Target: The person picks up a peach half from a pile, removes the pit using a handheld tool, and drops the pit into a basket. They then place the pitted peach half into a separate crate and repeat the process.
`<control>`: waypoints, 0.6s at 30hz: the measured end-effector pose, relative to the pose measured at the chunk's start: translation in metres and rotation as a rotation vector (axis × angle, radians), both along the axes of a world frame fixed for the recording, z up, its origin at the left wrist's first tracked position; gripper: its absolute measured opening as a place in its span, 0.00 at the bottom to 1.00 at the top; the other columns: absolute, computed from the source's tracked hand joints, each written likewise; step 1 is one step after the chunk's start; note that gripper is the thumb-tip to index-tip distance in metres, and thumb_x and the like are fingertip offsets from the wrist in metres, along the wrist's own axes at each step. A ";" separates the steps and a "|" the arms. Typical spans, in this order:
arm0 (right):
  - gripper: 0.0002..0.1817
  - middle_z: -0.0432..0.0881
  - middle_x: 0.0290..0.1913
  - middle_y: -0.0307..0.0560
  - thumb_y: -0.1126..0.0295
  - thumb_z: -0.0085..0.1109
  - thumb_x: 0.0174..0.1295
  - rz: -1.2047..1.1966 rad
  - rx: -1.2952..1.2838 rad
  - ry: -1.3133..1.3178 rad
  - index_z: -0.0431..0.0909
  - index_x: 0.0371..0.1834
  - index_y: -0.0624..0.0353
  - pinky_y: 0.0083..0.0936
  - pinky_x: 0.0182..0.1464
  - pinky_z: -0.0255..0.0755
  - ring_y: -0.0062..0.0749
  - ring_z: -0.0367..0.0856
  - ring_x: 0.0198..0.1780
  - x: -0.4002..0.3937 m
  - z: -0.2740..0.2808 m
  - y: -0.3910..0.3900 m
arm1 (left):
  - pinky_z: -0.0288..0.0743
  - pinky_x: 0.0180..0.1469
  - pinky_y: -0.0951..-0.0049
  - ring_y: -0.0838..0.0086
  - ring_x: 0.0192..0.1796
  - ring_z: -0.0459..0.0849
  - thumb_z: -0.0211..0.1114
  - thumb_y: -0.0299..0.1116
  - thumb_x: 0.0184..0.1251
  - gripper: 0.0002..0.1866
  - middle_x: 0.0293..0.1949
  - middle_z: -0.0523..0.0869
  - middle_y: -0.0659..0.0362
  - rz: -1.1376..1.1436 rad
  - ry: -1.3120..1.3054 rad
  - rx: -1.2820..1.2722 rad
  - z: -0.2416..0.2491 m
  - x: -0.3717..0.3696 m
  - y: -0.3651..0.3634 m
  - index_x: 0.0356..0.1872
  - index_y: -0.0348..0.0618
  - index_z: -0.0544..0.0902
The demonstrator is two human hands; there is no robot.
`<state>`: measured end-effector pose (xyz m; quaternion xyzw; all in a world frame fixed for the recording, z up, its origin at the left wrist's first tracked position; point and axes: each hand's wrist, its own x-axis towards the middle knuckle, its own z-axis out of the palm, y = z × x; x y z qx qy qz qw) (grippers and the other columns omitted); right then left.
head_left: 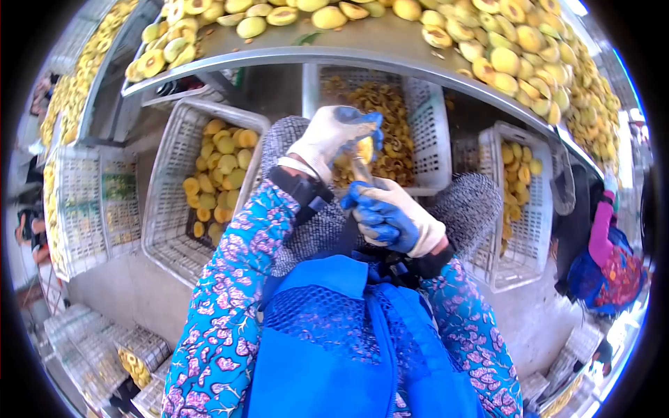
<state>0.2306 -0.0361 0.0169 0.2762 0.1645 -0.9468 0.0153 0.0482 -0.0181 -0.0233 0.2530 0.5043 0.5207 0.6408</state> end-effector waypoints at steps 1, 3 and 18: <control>0.15 0.63 0.17 0.33 0.62 0.49 0.71 -0.036 0.122 -0.089 0.71 0.41 0.65 0.16 0.12 0.51 0.15 0.57 0.11 -0.005 0.001 -0.005 | 0.81 0.29 0.67 0.65 0.26 0.85 0.69 0.35 0.62 0.13 0.27 0.86 0.50 -0.030 0.098 -0.018 0.000 0.000 0.002 0.33 0.32 0.82; 0.15 0.63 0.17 0.33 0.61 0.49 0.71 -0.066 0.182 -0.130 0.71 0.40 0.65 0.16 0.12 0.51 0.15 0.57 0.11 -0.008 0.009 -0.007 | 0.82 0.27 0.67 0.66 0.25 0.85 0.68 0.35 0.64 0.13 0.28 0.86 0.50 0.116 -0.003 0.102 -0.020 -0.002 0.003 0.34 0.32 0.82; 0.20 0.65 0.16 0.28 0.60 0.37 0.76 -0.195 -0.510 0.571 0.71 0.49 0.68 0.17 0.11 0.58 0.11 0.59 0.09 0.004 -0.026 -0.031 | 0.80 0.29 0.72 0.66 0.26 0.85 0.66 0.36 0.65 0.13 0.27 0.86 0.51 -0.144 -0.039 0.085 0.014 -0.001 -0.018 0.33 0.33 0.82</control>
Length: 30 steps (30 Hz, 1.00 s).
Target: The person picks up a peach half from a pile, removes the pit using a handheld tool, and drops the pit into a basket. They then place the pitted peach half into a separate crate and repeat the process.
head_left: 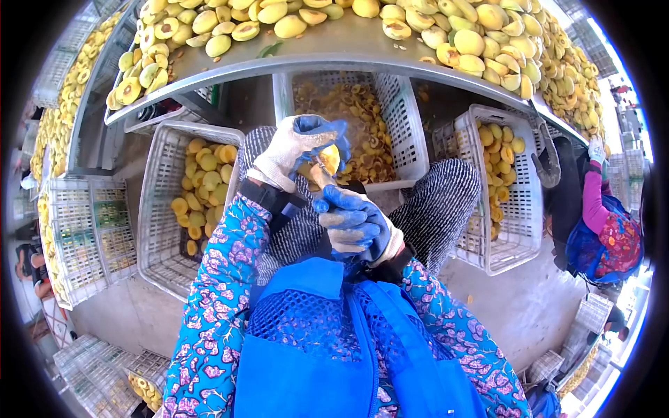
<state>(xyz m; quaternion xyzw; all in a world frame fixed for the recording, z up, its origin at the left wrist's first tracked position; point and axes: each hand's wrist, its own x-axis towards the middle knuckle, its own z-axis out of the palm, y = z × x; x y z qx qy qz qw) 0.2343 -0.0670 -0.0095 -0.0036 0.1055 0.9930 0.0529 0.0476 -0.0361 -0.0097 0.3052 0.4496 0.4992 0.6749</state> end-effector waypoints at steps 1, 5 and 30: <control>0.19 0.64 0.16 0.28 0.60 0.36 0.76 0.000 -0.031 0.038 0.71 0.49 0.67 0.16 0.12 0.58 0.11 0.59 0.09 -0.001 -0.002 -0.002 | 0.80 0.29 0.72 0.66 0.26 0.85 0.66 0.36 0.65 0.13 0.27 0.86 0.52 0.033 0.014 0.010 0.002 0.000 -0.001 0.33 0.33 0.82; 0.19 0.64 0.16 0.29 0.60 0.35 0.76 -0.026 -0.090 0.237 0.70 0.49 0.66 0.16 0.12 0.59 0.11 0.59 0.08 -0.010 -0.001 0.002 | 0.82 0.32 0.70 0.66 0.29 0.86 0.63 0.34 0.67 0.12 0.30 0.86 0.51 0.261 0.056 0.080 -0.008 -0.009 0.007 0.38 0.33 0.81; 0.22 0.80 0.42 0.69 0.58 0.54 0.63 0.293 1.825 -1.438 0.71 0.48 0.70 0.44 0.50 0.70 0.62 0.78 0.49 -0.006 -0.044 0.085 | 0.74 0.50 0.62 0.57 0.48 0.82 0.65 0.47 0.59 0.21 0.41 0.85 0.48 0.160 1.888 0.123 0.057 -0.202 0.163 0.43 0.39 0.81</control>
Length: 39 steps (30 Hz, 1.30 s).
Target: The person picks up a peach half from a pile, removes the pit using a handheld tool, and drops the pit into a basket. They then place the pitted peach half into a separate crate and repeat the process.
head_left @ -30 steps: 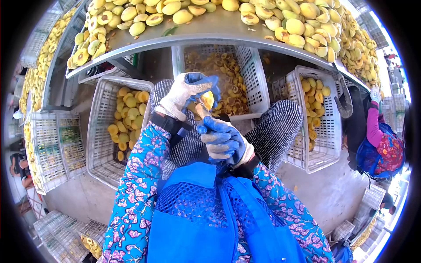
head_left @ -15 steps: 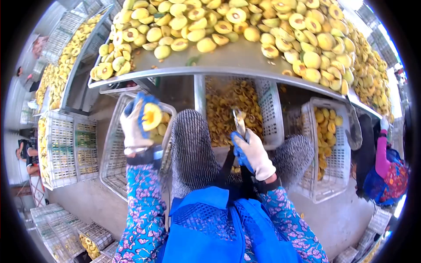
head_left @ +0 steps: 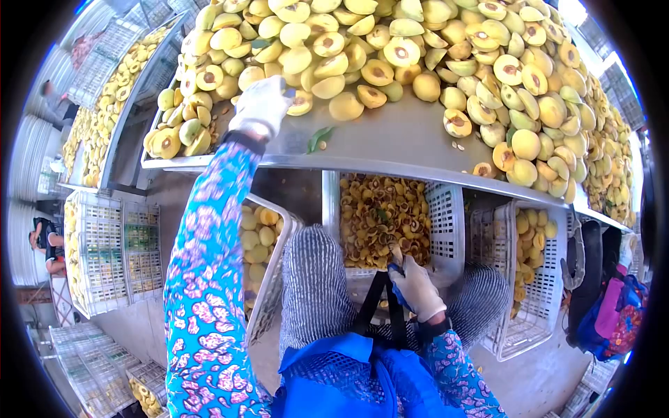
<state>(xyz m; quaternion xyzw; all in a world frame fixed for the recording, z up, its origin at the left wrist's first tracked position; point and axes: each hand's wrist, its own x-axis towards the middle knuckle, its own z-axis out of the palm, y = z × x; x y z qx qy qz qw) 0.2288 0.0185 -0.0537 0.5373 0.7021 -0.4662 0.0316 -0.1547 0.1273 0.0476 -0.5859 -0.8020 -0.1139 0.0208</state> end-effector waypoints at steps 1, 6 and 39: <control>0.22 0.80 0.42 0.69 0.58 0.54 0.63 -0.017 0.009 0.019 0.71 0.47 0.69 0.44 0.50 0.70 0.62 0.78 0.48 0.000 -0.001 0.002 | 0.72 0.53 0.60 0.56 0.51 0.81 0.65 0.47 0.59 0.22 0.42 0.84 0.48 0.049 -0.003 -0.095 -0.006 -0.005 0.018 0.44 0.39 0.80; 0.21 0.81 0.38 0.65 0.58 0.54 0.63 -0.127 -0.075 0.062 0.71 0.46 0.67 0.42 0.47 0.70 0.61 0.79 0.45 -0.005 0.009 0.009 | 0.72 0.54 0.59 0.54 0.51 0.81 0.69 0.46 0.54 0.24 0.44 0.83 0.45 -0.090 0.096 -0.247 -0.032 -0.009 0.038 0.47 0.40 0.79; 0.16 0.79 0.32 0.69 0.63 0.56 0.63 0.020 0.224 0.388 0.68 0.39 0.68 0.49 0.38 0.71 0.66 0.79 0.38 -0.049 0.086 -0.058 | 0.79 0.38 0.75 0.68 0.34 0.83 0.51 0.51 0.73 0.26 0.32 0.83 0.53 0.150 -1.845 0.721 -0.021 0.202 -0.164 0.44 0.31 0.78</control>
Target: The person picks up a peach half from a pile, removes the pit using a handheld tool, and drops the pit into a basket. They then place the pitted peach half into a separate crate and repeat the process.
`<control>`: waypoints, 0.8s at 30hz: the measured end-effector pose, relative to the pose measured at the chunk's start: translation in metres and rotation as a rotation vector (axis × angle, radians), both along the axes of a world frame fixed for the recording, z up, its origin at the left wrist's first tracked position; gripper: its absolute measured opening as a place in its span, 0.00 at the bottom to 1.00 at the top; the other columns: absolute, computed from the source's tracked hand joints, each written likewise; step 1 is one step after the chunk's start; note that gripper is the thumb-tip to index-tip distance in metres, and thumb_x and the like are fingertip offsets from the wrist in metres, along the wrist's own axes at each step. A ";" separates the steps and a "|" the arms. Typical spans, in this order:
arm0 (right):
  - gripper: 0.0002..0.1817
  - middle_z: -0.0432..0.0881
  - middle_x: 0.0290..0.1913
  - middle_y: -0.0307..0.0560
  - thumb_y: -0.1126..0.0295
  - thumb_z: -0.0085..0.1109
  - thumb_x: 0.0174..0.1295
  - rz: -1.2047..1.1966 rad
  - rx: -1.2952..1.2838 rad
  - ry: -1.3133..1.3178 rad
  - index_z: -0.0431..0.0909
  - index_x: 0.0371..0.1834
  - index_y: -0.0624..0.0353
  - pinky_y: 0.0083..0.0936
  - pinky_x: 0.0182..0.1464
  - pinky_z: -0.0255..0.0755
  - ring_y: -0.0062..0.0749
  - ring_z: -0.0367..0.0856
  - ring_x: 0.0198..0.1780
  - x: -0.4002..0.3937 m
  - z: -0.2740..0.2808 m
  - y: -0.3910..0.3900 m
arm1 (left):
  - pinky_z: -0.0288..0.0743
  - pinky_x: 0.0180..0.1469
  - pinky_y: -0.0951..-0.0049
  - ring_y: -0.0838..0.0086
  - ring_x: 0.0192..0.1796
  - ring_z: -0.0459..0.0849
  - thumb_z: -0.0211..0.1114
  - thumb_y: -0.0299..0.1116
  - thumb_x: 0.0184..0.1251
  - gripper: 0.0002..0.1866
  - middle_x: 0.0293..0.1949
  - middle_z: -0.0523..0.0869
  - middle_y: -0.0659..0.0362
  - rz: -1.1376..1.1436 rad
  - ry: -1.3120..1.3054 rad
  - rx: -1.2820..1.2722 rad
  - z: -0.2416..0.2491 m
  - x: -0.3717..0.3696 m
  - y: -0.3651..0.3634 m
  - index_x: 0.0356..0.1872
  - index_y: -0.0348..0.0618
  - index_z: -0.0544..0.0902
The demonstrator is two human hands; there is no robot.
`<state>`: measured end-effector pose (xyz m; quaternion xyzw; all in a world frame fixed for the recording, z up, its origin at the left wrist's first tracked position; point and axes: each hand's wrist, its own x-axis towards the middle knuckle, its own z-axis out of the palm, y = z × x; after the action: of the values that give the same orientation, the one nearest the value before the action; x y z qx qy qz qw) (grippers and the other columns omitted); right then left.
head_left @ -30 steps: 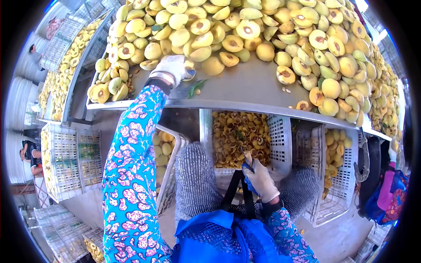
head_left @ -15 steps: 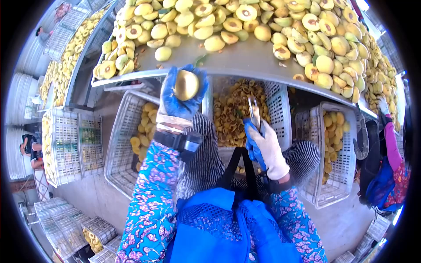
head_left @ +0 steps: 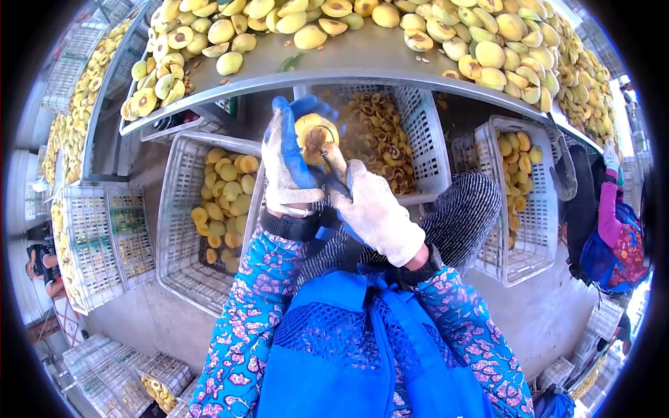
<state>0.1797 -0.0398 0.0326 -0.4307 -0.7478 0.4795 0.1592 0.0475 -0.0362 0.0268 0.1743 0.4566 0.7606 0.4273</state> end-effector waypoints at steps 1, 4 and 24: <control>0.16 0.79 0.31 0.69 0.62 0.56 0.63 -0.012 0.028 0.033 0.68 0.39 0.67 0.49 0.37 0.71 0.66 0.78 0.37 0.000 -0.007 -0.003 | 0.78 0.36 0.75 0.69 0.32 0.83 0.52 0.50 0.73 0.25 0.30 0.83 0.53 0.000 0.005 -0.030 0.000 -0.001 -0.001 0.42 0.31 0.78; 0.16 0.79 0.29 0.67 0.64 0.55 0.64 0.035 0.048 -0.009 0.68 0.40 0.68 0.46 0.35 0.72 0.62 0.81 0.35 0.000 -0.012 -0.008 | 0.76 0.26 0.78 0.71 0.23 0.82 0.56 0.44 0.73 0.20 0.24 0.83 0.55 -0.016 -0.065 -0.074 -0.001 -0.001 -0.003 0.36 0.32 0.80; 0.13 0.63 0.18 0.31 0.62 0.49 0.71 0.012 -1.296 0.631 0.70 0.41 0.63 0.14 0.11 0.49 0.13 0.57 0.12 0.027 -0.006 0.000 | 0.81 0.34 0.69 0.65 0.31 0.85 0.56 0.46 0.72 0.22 0.32 0.85 0.49 -0.479 -0.082 -0.119 -0.022 -0.019 0.008 0.38 0.32 0.81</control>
<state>0.2068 -0.0403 0.0266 -0.2756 -0.2337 0.9292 0.0774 0.0286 -0.0284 0.0050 0.2209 0.4285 0.6159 0.6231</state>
